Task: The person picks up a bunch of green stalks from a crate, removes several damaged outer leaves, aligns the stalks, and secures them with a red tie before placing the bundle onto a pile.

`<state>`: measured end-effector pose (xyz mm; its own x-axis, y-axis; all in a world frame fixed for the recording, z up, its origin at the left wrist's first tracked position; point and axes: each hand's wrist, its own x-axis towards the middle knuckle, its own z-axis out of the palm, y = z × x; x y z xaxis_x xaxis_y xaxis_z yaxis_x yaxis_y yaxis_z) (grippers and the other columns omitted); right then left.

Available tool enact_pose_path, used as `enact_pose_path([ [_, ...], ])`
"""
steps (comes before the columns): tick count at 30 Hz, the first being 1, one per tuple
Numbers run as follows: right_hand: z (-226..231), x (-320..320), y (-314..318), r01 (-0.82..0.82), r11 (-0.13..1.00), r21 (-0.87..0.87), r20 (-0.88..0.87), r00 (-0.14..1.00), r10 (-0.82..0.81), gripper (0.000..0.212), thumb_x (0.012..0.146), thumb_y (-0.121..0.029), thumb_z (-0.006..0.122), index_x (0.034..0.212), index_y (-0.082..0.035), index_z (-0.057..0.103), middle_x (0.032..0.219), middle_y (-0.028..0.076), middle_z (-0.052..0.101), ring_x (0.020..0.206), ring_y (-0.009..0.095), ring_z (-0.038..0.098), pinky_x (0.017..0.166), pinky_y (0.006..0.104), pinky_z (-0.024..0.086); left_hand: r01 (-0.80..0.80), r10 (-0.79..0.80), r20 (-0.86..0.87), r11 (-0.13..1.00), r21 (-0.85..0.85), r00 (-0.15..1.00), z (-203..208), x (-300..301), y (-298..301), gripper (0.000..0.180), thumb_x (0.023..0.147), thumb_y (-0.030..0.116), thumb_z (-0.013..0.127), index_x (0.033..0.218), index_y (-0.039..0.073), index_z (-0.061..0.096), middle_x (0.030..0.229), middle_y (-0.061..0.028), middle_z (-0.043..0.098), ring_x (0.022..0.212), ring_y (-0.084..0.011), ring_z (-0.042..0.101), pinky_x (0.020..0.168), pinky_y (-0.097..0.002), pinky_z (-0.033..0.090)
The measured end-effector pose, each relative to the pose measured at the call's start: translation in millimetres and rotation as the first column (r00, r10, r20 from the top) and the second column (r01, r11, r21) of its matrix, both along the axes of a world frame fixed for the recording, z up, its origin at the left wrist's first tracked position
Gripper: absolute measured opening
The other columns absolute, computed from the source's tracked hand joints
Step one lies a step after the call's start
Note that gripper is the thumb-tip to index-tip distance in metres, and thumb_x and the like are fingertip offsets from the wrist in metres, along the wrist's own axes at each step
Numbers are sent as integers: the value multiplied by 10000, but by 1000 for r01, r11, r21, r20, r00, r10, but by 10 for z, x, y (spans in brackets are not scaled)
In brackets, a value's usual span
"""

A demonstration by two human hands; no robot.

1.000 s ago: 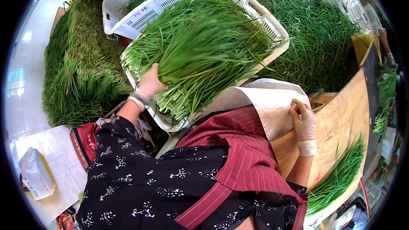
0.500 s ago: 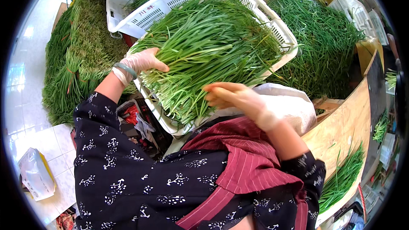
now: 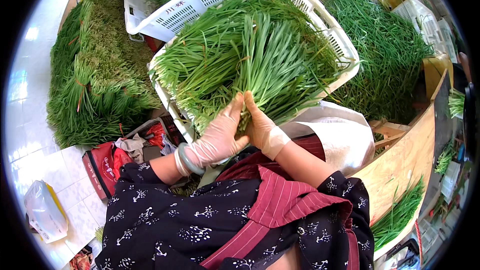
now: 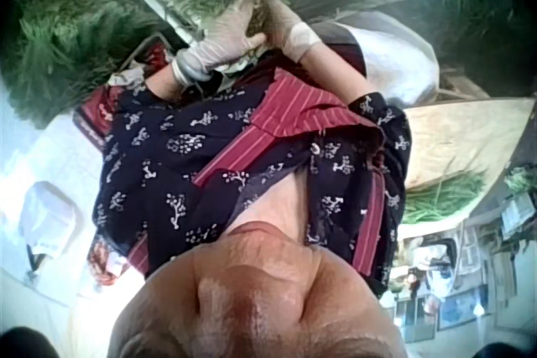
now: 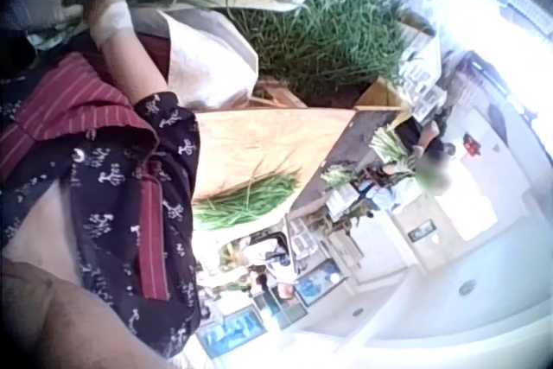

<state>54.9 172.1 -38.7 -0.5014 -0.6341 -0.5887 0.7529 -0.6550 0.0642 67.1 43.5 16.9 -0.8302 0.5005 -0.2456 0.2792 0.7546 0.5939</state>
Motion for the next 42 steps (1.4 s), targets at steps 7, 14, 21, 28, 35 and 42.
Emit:
enact_pose_path([
  [7,-213,57,79,-23,977,214,-62,997,37,221,765,-246,682,899,-89,601,818,31,620,715,173,585,661,336,474,-450,197,577,828,335,793,-52,-29,-177,499,754,-65,416,1245,22,394,1184,-81,467,1132,-192,452,976,-323,362],
  [14,-91,56,189,-9,976,217,-64,998,24,239,785,-224,652,959,-82,572,853,72,636,739,197,612,620,369,497,-98,95,-40,992,-77,995,-463,-148,-479,588,757,55,572,1296,182,375,1304,-186,370,1209,-369,351,1016,-410,300],
  [21,584,149,704,104,991,79,-133,987,-93,425,813,-243,589,1175,-52,474,969,114,593,701,169,559,577,313,458,-22,-16,-110,942,-334,994,-867,-104,-775,719,773,208,616,1374,261,224,1298,-217,351,1169,-381,380,961,-440,334],
  [28,1190,21,1277,368,876,312,-526,835,-164,483,791,-191,586,1226,-42,435,1081,173,575,825,211,605,588,293,504,8,29,162,974,-226,986,-559,-302,-744,814,771,262,634,1409,221,130,1323,-274,315,1212,-415,330,1004,-420,299],
  [35,1809,-127,2069,469,757,455,-696,718,-27,515,784,-253,602,1242,-94,427,1026,166,593,626,145,513,512,237,422,84,-51,336,993,-83,940,-492,-467,-909,961,694,444,688,1412,140,126,1370,-261,270,1262,-380,291,1030,-368,275],
  [42,2145,471,2814,660,424,620,-756,648,96,497,804,-303,603,1207,-68,432,969,148,583,558,92,488,431,179,389,49,66,288,925,-377,955,392,-946,-578,678,731,481,623,1305,185,417,1146,-210,542,1066,-344,512,899,-383,408],
])
